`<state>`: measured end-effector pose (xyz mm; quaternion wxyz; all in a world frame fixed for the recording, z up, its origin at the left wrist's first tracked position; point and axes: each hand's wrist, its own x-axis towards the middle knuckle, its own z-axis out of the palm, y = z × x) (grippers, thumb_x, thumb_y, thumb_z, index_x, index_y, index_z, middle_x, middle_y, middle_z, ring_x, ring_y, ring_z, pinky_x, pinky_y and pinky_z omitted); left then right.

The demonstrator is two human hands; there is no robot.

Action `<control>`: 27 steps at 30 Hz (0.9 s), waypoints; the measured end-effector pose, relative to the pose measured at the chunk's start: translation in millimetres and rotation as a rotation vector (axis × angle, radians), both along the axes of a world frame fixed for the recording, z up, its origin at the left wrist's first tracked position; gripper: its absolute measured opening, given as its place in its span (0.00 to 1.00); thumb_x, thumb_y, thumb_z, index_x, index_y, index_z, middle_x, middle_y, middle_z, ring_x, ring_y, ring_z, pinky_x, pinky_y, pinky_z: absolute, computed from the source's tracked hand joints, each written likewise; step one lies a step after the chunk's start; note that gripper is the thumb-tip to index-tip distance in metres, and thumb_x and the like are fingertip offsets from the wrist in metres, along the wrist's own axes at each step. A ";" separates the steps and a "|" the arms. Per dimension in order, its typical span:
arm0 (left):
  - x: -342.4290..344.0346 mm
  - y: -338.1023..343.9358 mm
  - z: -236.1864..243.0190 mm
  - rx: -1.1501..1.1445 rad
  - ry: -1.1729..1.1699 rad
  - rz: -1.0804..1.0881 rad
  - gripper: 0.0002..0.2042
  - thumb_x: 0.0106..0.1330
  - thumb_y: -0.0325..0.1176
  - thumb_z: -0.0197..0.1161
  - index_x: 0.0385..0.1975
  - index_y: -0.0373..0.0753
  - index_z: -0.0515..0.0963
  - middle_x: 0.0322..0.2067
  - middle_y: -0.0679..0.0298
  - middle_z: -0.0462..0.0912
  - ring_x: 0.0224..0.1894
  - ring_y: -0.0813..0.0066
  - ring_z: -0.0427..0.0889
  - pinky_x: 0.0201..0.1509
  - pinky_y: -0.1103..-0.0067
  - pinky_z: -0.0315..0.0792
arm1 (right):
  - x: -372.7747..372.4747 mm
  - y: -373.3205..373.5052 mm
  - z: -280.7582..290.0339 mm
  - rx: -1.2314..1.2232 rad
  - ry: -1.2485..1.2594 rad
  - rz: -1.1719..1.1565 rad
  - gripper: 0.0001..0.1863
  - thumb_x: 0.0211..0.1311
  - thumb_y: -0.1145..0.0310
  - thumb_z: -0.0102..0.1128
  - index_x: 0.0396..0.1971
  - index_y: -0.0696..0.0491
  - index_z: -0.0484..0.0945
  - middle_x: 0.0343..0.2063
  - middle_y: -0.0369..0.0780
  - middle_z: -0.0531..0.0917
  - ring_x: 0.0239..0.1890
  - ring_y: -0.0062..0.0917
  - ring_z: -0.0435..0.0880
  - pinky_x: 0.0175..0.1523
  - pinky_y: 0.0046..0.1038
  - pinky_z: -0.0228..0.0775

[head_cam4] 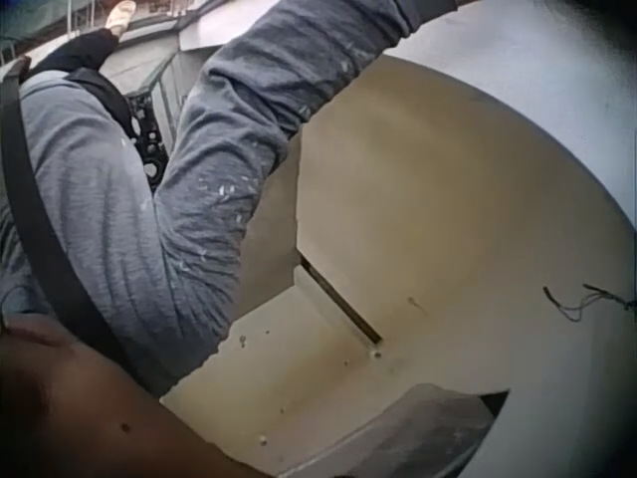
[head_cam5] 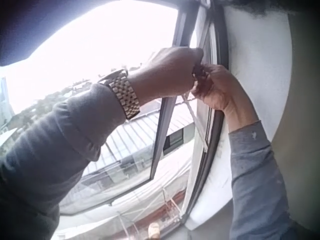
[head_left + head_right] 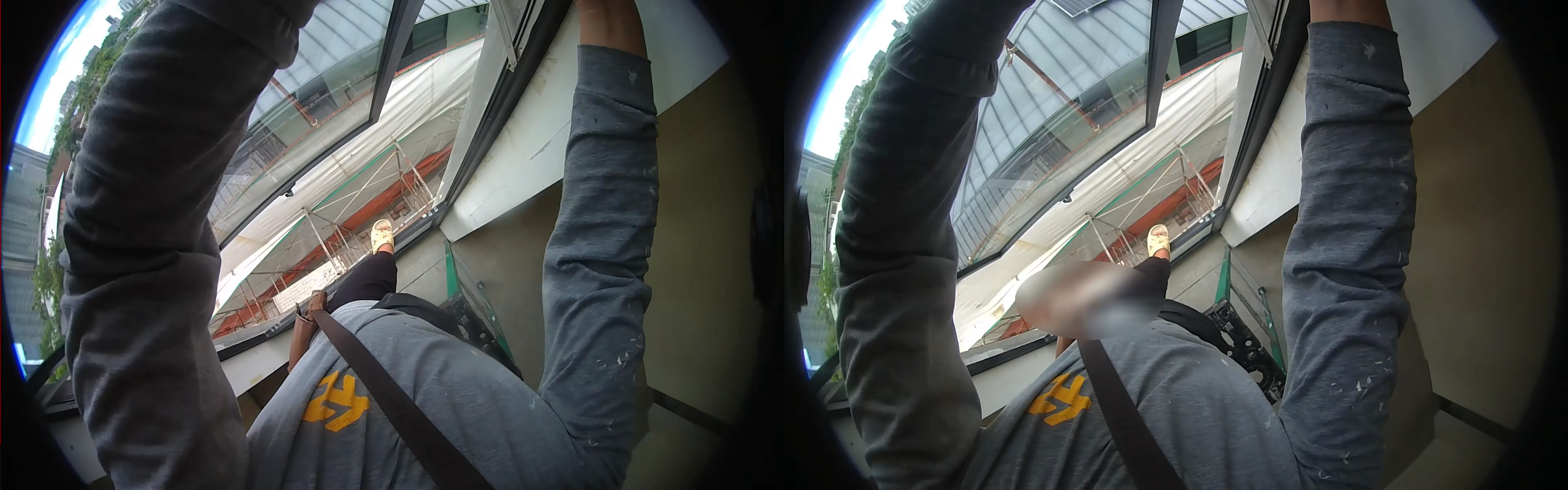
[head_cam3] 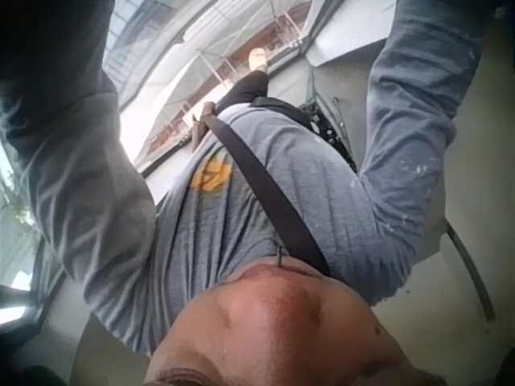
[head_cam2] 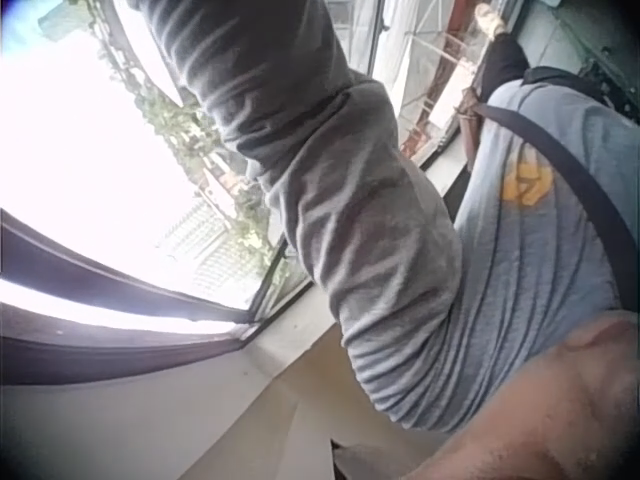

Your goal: Adjusting and repairing the hardware and hinge mechanism of a window frame while on a ladder.

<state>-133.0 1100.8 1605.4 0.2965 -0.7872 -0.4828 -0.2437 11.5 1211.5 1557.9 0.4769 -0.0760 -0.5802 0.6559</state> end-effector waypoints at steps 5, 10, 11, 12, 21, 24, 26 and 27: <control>-11.1 11.5 16.6 -1.288 -1.685 -0.709 0.11 0.76 0.30 0.52 0.29 0.34 0.71 0.19 0.70 0.68 0.13 0.89 0.63 0.12 0.92 0.58 | 1.8 -18.8 14.5 -0.002 0.059 0.001 0.19 0.81 0.62 0.39 0.38 0.60 0.75 0.28 0.38 0.79 0.24 0.21 0.78 0.28 0.24 0.75; -12.5 -0.5 -12.5 -0.380 -0.428 -0.160 0.07 0.74 0.29 0.54 0.36 0.30 0.73 0.25 0.58 0.82 0.23 0.65 0.80 0.25 0.70 0.75 | -16.4 -12.4 -25.2 -0.151 0.008 -0.027 0.19 0.79 0.56 0.47 0.32 0.53 0.76 0.22 0.34 0.75 0.21 0.20 0.73 0.23 0.27 0.66; -4.6 -1.3 -14.0 -0.130 -0.141 -0.087 0.09 0.67 0.24 0.59 0.45 0.36 0.75 0.29 0.59 0.84 0.27 0.65 0.84 0.26 0.72 0.76 | -10.4 -12.9 -33.1 -0.060 -0.028 -0.081 0.17 0.74 0.52 0.56 0.38 0.51 0.79 0.30 0.34 0.81 0.33 0.20 0.77 0.45 0.29 0.70; -1.3 -0.2 -17.2 0.118 0.140 0.003 0.22 0.59 0.20 0.64 0.55 0.42 0.76 0.33 0.60 0.86 0.30 0.65 0.88 0.26 0.73 0.77 | -11.1 -17.7 -31.7 -0.120 0.058 -0.097 0.18 0.71 0.56 0.60 0.38 0.59 0.78 0.26 0.37 0.77 0.28 0.22 0.76 0.37 0.29 0.73; -26.2 -15.1 15.8 -0.854 -1.138 -0.407 0.09 0.71 0.35 0.62 0.44 0.37 0.77 0.25 0.66 0.76 0.18 0.86 0.66 0.20 0.85 0.61 | -32.7 -21.4 -21.9 -0.200 0.310 -0.034 0.14 0.77 0.61 0.54 0.38 0.58 0.79 0.28 0.37 0.80 0.30 0.19 0.75 0.41 0.25 0.71; -16.2 -10.5 2.9 -0.331 -0.528 -0.247 0.08 0.69 0.33 0.62 0.43 0.39 0.75 0.25 0.64 0.77 0.21 0.78 0.75 0.22 0.80 0.67 | -24.1 -31.0 -13.1 -0.189 0.283 0.003 0.14 0.77 0.61 0.51 0.38 0.57 0.79 0.30 0.37 0.81 0.30 0.19 0.75 0.41 0.25 0.71; -6.7 -12.2 -7.0 -0.003 -0.114 -0.100 0.07 0.68 0.32 0.62 0.42 0.40 0.74 0.24 0.63 0.78 0.23 0.73 0.80 0.23 0.77 0.71 | -26.7 -40.6 -10.3 -0.264 0.292 -0.036 0.14 0.78 0.62 0.50 0.39 0.57 0.79 0.31 0.37 0.81 0.31 0.18 0.75 0.42 0.25 0.71; 1.7 -14.9 -8.2 0.040 0.086 0.040 0.13 0.63 0.28 0.64 0.47 0.42 0.74 0.29 0.59 0.81 0.31 0.64 0.86 0.28 0.72 0.76 | -30.2 -46.6 -11.7 -0.239 0.307 -0.058 0.13 0.77 0.64 0.50 0.41 0.57 0.78 0.31 0.37 0.81 0.33 0.19 0.77 0.43 0.25 0.72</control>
